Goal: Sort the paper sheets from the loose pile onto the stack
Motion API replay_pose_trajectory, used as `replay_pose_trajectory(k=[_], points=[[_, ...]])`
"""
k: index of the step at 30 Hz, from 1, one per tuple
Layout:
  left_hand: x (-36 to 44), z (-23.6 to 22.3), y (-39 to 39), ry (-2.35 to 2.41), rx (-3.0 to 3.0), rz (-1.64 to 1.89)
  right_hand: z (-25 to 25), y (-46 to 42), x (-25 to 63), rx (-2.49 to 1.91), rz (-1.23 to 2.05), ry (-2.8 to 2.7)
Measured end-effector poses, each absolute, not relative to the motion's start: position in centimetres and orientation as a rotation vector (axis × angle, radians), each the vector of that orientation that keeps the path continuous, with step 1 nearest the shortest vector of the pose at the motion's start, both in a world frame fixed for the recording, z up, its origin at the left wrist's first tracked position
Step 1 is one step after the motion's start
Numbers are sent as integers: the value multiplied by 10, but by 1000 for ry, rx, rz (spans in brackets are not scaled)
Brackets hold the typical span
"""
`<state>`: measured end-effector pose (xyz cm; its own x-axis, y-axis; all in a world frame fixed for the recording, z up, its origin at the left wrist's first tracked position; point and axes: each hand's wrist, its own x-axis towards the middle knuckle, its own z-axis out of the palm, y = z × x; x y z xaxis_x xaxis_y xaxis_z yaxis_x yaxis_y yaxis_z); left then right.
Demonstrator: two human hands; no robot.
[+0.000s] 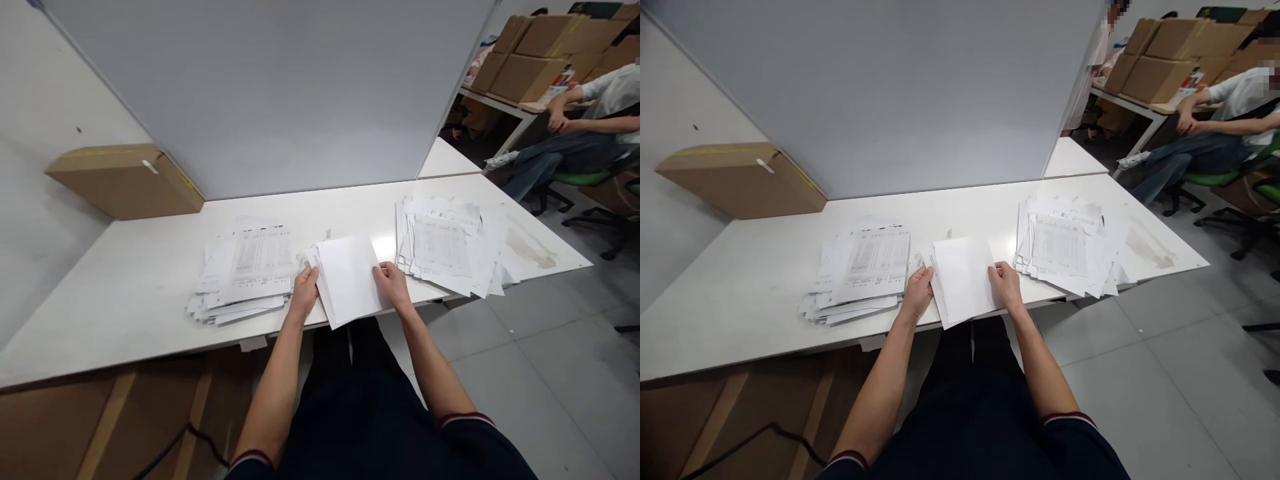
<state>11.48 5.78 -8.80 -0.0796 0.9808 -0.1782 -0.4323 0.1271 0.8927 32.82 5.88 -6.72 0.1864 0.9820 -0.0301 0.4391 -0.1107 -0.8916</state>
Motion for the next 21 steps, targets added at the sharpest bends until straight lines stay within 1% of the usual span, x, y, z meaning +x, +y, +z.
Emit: replay_pose_trajectory(k=[6, 10, 12, 13, 17, 19, 21], points=[[114, -93, 59, 1038, 800, 1337, -70, 54, 316, -1668, 914, -1460], [114, -96, 59, 1033, 833, 1369, -67, 53, 314, -1692, 761, -1471], [115, -96, 58, 1019, 839, 1389, -66, 54, 316, -1671, 753, -1398], [116, -94, 58, 1006, 845, 1394, -64, 55, 317, -1634, 820, -1363], [117, -76, 53, 980, 938, 1437, -54, 57, 320, -1306, 1326, -1298], [116, -60, 48, 1021, 1053, 1498, -45, 56, 319, -1175, 1373, -1269], [115, -42, 43, 1070, 1192, 1564, -36, 54, 316, -1104, 1250, -1227]])
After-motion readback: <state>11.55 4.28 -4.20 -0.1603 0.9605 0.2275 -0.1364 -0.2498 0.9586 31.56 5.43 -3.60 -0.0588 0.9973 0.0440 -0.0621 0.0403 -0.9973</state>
